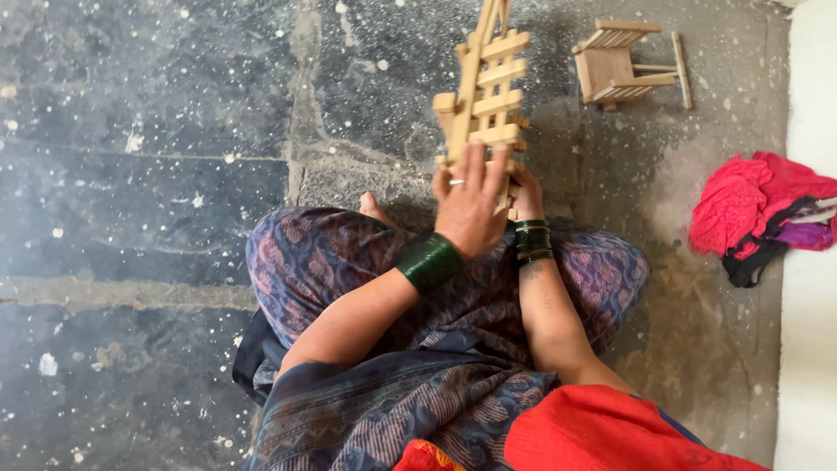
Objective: The person sits on the floor assembling a small wooden toy cart. They fit wooden slats into the slotted base, press the side rails into place, flip the cart over, and attach and adjust the long axle and wheel pieces by hand.
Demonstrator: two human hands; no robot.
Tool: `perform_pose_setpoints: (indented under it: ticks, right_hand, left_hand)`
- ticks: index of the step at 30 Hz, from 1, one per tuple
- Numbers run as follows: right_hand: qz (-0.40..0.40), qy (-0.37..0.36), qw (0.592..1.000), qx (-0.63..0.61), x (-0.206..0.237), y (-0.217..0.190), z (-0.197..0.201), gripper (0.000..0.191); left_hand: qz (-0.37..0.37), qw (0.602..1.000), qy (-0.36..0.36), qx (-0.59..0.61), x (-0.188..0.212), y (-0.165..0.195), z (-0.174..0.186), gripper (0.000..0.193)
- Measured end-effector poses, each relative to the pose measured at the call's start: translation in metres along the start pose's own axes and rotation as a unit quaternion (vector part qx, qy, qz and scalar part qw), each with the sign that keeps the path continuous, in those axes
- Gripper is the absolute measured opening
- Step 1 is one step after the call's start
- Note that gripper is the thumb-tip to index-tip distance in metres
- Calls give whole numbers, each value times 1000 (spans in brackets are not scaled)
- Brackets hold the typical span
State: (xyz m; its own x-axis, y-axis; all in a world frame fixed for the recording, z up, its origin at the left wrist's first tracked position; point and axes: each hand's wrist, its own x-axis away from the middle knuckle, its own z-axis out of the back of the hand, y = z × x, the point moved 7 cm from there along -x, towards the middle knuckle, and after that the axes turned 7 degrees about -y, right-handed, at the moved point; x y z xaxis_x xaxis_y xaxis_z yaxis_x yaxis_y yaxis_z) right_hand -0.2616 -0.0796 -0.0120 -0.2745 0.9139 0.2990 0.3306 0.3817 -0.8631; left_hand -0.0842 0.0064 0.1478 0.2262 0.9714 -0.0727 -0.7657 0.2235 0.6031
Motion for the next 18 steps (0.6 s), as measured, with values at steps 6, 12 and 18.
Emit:
perform_pose_setpoints:
  ticks: [6, 12, 18]
  right_hand:
    - [28, -5, 999, -39, 7, -7, -33, 57]
    - [39, 33, 996, 70, 8, 2, -10, 50]
    - [98, 95, 991, -17, 0, 10, 20, 24]
  left_hand:
    - [-65, 995, 59, 43, 6, 24, 8, 94]
    - [-75, 992, 66, 79, 9, 7, 10, 91]
    - [-15, 990, 103, 94, -6, -46, 1, 99]
